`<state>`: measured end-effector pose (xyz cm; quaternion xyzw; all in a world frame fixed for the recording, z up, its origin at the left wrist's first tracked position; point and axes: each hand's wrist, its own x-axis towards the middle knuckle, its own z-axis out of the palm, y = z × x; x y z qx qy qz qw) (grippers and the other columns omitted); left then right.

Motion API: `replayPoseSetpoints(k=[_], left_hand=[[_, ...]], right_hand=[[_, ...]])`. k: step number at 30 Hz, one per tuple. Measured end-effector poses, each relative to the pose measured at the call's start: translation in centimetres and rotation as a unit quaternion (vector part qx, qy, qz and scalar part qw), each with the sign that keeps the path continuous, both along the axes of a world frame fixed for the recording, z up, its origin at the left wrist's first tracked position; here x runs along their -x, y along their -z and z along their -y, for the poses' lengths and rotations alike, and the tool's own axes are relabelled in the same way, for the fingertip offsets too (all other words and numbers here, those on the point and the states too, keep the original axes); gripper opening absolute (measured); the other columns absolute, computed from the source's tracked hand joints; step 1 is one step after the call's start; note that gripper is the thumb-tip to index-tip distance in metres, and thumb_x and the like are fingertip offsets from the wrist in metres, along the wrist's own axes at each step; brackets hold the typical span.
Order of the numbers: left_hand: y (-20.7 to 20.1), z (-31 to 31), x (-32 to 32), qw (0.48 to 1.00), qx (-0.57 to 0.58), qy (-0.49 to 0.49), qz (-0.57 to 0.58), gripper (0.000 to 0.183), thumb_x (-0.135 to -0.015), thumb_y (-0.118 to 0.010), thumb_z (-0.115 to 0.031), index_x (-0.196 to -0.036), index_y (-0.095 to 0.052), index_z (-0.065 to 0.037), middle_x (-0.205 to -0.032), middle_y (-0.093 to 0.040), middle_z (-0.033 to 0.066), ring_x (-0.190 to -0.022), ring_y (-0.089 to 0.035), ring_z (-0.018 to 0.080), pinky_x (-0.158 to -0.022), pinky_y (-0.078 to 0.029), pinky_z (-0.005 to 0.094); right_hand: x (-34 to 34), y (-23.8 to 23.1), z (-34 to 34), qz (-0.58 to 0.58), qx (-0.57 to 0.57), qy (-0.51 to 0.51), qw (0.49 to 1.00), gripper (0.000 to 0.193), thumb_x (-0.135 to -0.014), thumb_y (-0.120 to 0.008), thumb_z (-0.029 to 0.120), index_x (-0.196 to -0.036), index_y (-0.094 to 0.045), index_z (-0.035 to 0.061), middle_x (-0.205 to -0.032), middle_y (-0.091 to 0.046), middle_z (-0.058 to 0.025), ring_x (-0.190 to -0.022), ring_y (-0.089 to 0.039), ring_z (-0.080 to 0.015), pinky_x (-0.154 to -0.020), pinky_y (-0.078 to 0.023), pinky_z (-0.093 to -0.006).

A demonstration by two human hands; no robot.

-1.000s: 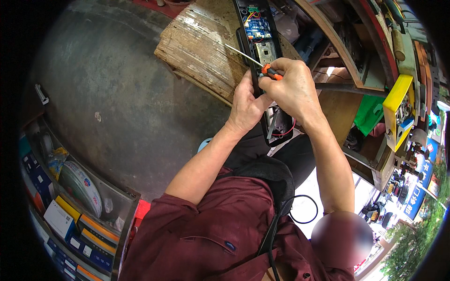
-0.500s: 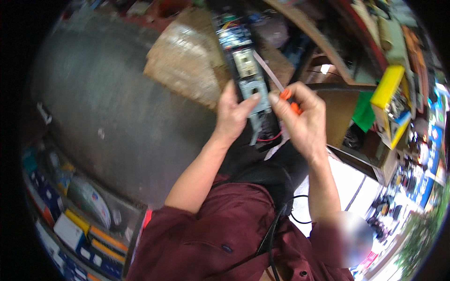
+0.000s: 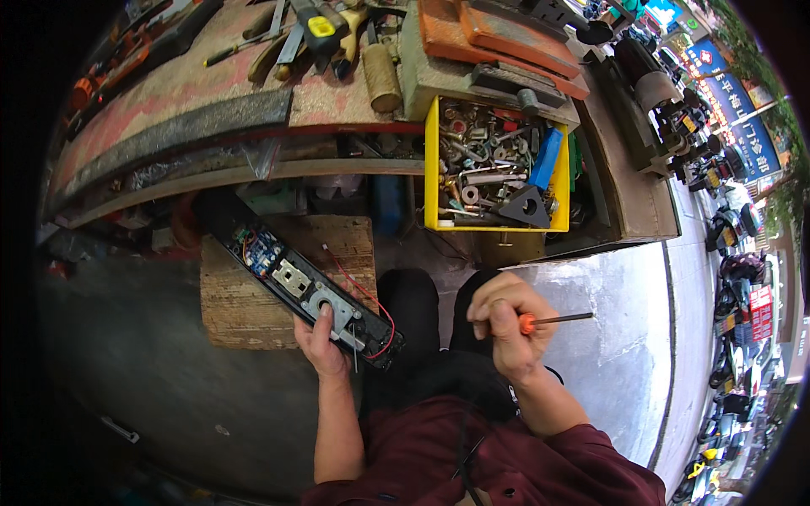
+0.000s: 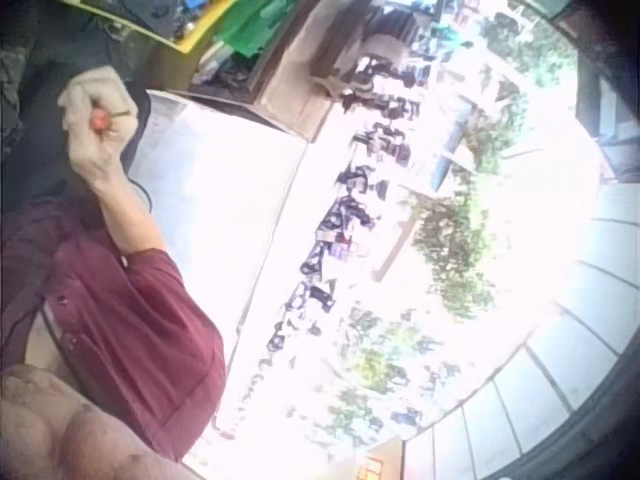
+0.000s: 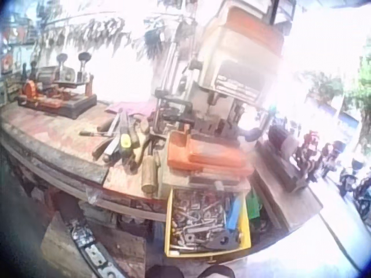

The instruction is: The person sits on the floor and uses a screwdriver to remove screws from a disassembled electronic device. They then reach for small parts from a shelf and continue adjusting internal components with the screwdriver.

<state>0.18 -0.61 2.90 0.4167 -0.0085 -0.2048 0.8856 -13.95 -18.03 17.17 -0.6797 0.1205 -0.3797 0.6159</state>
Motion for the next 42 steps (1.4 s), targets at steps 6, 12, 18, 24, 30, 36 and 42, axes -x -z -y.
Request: replayPoseSetpoints(k=[6, 12, 18, 24, 30, 36, 42], left_hand=[[-0.1, 0.2, -0.1, 1.000, -0.010, -0.005, 0.001, 0.049, -0.095, -0.055, -0.003, -0.142, -0.047, 0.009, -0.132, -0.061, 0.0238, -0.114, -0.068, 0.0351, -0.099, -0.058, 0.0502], [0.1, -0.3, -0.2, 0.999, -0.044, 0.020, 0.013, 0.054, -0.095, -0.056, -0.007, -0.145, -0.044, 0.010, -0.137, -0.060, 0.0245, -0.120, -0.065, 0.0363, -0.102, -0.057, 0.0510], [0.2, -0.1, -0.1, 0.998, -0.055, 0.001, 0.007, 0.055, -0.095, -0.057, -0.009, -0.145, -0.045, 0.008, -0.138, -0.060, 0.0240, -0.118, -0.066, 0.0356, -0.101, -0.058, 0.0503], [0.0, 0.2, 0.0, 0.999, -0.042, -0.011, 0.008, 0.053, -0.095, -0.055, -0.004, -0.145, -0.044, 0.008, -0.135, -0.061, 0.0251, -0.116, -0.067, 0.0371, -0.102, -0.057, 0.0529], [0.0, 0.2, 0.1, 0.999, -0.038, -0.014, 0.005, 0.054, -0.094, -0.058, -0.011, -0.143, -0.047, 0.008, -0.135, -0.061, 0.0252, -0.118, -0.066, 0.0367, -0.102, -0.057, 0.0524], [0.0, 0.1, 0.0, 0.999, -0.050, -0.015, -0.006, 0.052, -0.096, -0.058, -0.010, -0.144, -0.046, 0.008, -0.135, -0.062, 0.0251, -0.118, -0.065, 0.0370, -0.102, -0.057, 0.0522], [-0.2, 0.2, 0.0, 0.999, -0.041, -0.003, -0.002, 0.053, -0.096, -0.058, -0.011, -0.144, -0.046, 0.006, -0.135, -0.061, 0.0240, -0.120, -0.065, 0.0366, -0.102, -0.057, 0.0517]], right_hand=[[0.8, -1.2, 2.2, 0.016, 0.064, 0.046, 0.997, 0.013, -0.100, -0.064, 0.003, -0.088, -0.065, -0.0027, -0.085, -0.068, -0.0160, -0.060, -0.054, -0.0122, -0.055, -0.046, -0.0252], [1.1, -1.6, 3.1, -0.004, 0.074, 0.014, 0.997, 0.011, -0.095, -0.070, 0.001, -0.085, -0.066, -0.0028, -0.079, -0.068, -0.0142, -0.064, -0.060, -0.0154, -0.057, -0.047, -0.0268], [1.1, -0.2, 2.5, -0.094, 0.091, -0.078, 0.988, 0.013, -0.088, -0.076, -0.003, -0.081, -0.066, 0.0001, -0.074, -0.064, -0.0077, -0.059, -0.058, -0.0193, -0.056, -0.046, -0.0301], [1.7, 0.2, 1.6, -0.270, 0.101, -0.167, 0.943, 0.017, -0.089, -0.079, 0.009, -0.099, -0.067, 0.0027, -0.076, -0.067, -0.0098, -0.061, -0.064, -0.0249, -0.056, -0.051, -0.0331], [2.4, -0.2, 2.1, -0.300, 0.091, -0.215, 0.925, 0.022, -0.093, -0.072, 0.009, -0.110, -0.062, 0.0012, -0.102, -0.072, -0.0192, -0.088, -0.074, -0.0342, -0.078, -0.059, -0.0404], [3.2, -0.4, 2.4, -0.331, -0.001, -0.221, 0.917, 0.026, -0.092, -0.070, 0.004, -0.117, -0.063, 0.0015, -0.108, -0.073, -0.0163, -0.097, -0.074, -0.0340, -0.085, -0.059, -0.0399], [4.0, -1.2, 3.1, -0.313, 0.007, -0.227, 0.922, 0.025, -0.090, -0.073, 0.001, -0.113, -0.067, 0.0003, -0.105, -0.073, -0.0131, -0.095, -0.074, -0.0275, -0.084, -0.058, -0.0353]])
